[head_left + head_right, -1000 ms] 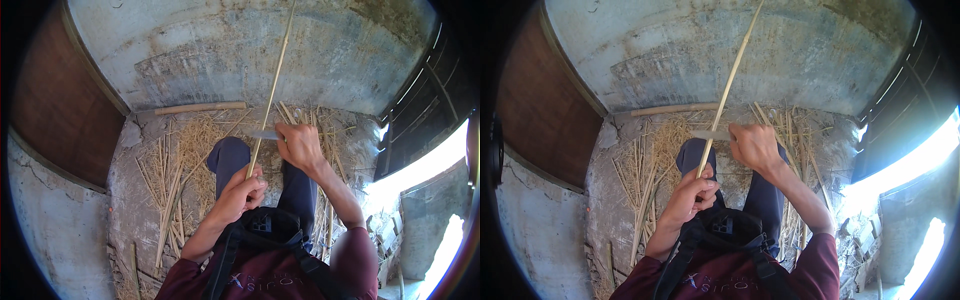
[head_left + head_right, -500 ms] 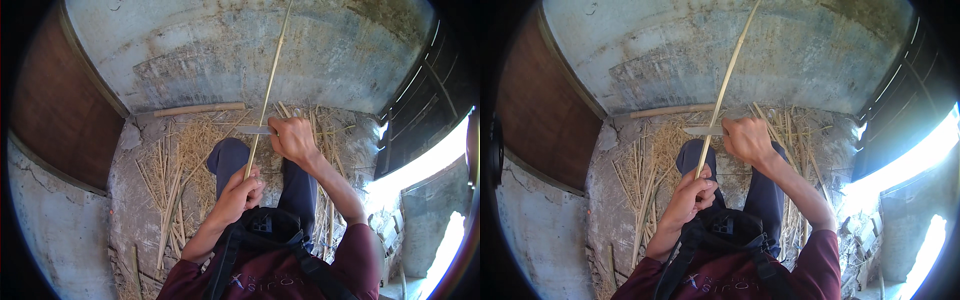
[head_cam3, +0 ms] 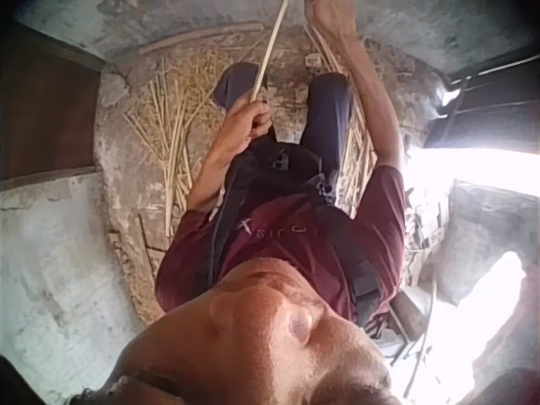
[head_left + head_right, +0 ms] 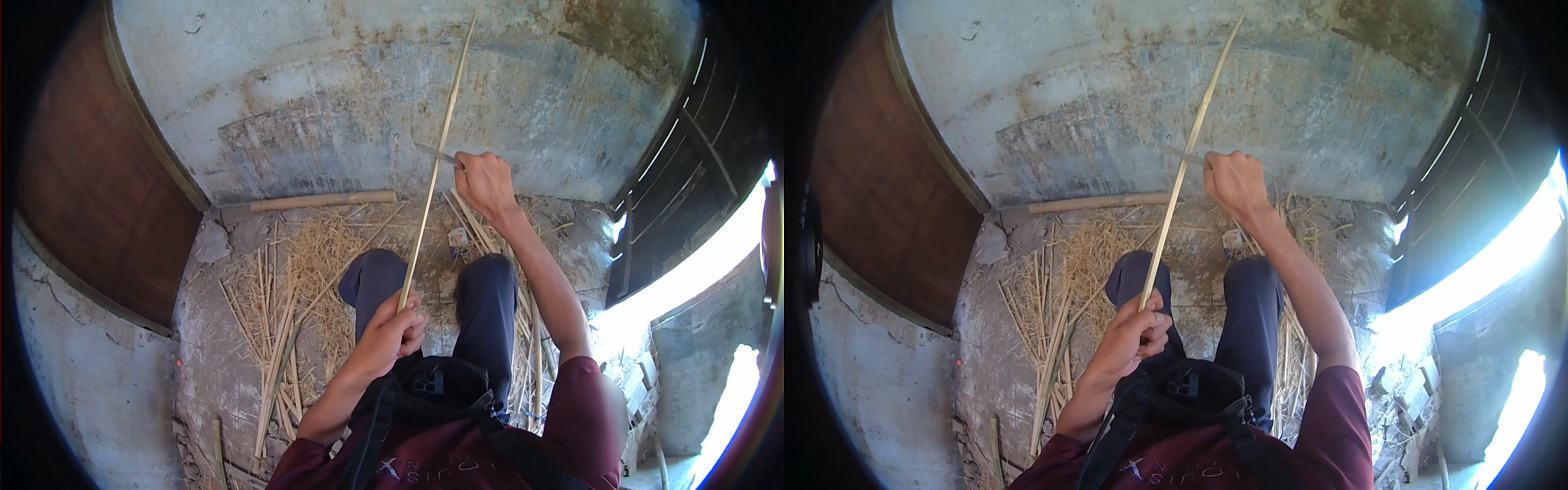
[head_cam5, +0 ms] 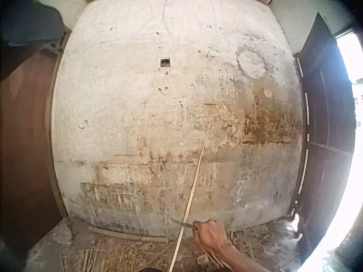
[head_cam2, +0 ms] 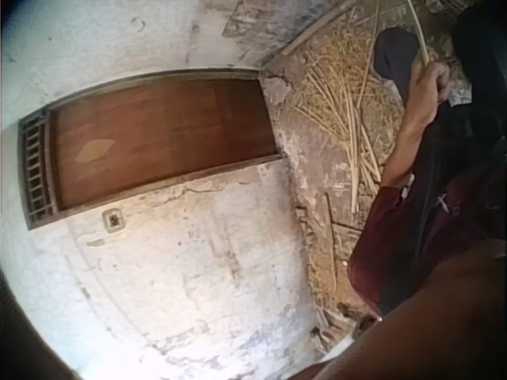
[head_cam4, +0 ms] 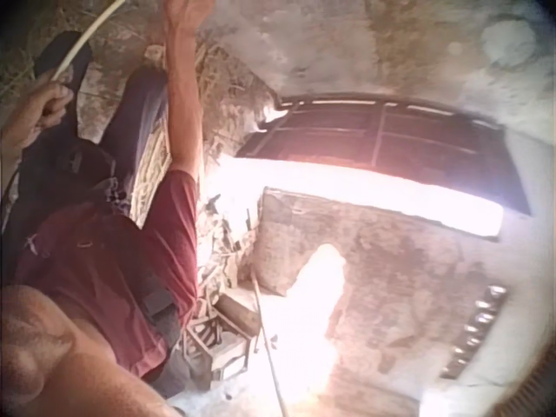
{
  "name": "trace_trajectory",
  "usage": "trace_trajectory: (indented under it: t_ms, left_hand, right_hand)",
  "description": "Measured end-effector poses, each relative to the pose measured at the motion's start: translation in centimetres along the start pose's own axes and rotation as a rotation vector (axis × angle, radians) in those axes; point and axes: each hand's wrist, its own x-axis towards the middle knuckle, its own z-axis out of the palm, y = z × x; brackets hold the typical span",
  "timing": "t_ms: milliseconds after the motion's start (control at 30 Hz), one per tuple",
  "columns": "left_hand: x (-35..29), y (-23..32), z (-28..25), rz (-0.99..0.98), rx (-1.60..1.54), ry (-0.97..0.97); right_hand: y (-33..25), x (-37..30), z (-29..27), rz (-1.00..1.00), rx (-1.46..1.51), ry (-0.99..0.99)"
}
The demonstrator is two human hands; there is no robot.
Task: The person uses a small knife to shave down the edges and surfaces of several long bamboo strips, removing thin layers of material to smooth them.
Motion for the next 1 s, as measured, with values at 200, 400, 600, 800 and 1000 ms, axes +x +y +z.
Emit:
trace_trajectory:
  t_ms: [200, 400, 600, 800, 1000]
  left_hand:
    - [0.1, 0.2, -0.9, -0.008, 0.031, 0.045]
    - [0.5, 0.4, -2.5, -0.070, -0.003, 0.031]
    - [0.3, 2.2, -2.3, -0.114, 0.184, 0.143]
    - [0.4, 2.4, -1.3, -0.092, 0.357, 0.200]
    - [0.4, 1.4, -1.3, 0.000, 0.565, 0.342]
  right_hand:
    - [4.6, 5.9, 2.1, -0.019, -0.067, 0.010]
    - [9.0, 9.9, 4.1, -0.015, -0.098, 0.016]
    - [7.5, 8.3, 2.2, 0.118, 0.265, -0.034]
    - [9.7, 6.8, 2.7, 0.141, 0.584, -0.021]
    - [10.9, 7.6, 2.1, 0.225, 0.609, -0.163]
